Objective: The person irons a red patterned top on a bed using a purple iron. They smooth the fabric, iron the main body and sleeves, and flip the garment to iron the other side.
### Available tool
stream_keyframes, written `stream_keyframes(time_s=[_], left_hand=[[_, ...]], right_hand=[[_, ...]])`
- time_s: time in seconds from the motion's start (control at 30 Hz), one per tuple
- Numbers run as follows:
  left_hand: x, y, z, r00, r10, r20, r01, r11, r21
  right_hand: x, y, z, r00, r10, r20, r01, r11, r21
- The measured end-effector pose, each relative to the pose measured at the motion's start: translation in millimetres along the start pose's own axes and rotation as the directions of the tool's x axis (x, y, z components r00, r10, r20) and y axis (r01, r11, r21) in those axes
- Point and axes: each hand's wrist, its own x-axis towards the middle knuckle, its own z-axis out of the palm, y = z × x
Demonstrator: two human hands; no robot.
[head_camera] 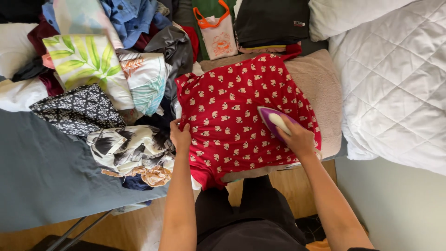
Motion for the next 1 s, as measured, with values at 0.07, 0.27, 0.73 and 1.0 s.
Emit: stream_keyframes(time_s=[0.07,0.27,0.73,1.0], left_hand=[[-10.0,3.6,0.8,0.999,0.009,-0.033,-0.008,1.0,0.022],[-49.6,36.0,25.1,0.897,0.227,-0.381,-0.132,0.957,0.259],[-148.2,49.5,111.3,0.958,0.281,-0.06,-0.18,0.752,0.634],[-155.9,56.8,110.7,0.977,0.21,-0.045,-0.132,0.755,0.643]], right_hand=[[-24.8,24.4,5.6,0.998,0.059,0.024,-0.06,0.996,0.06],[-4.6,26.9,58.4,0.997,-0.076,0.02,0.07,0.972,0.224],[48.6,3.6,17.9,0.913,-0.393,0.108,0.336,0.876,0.346],[-11.5,141.9,8.4,0.998,-0.053,-0.025,0.058,0.942,0.33]])
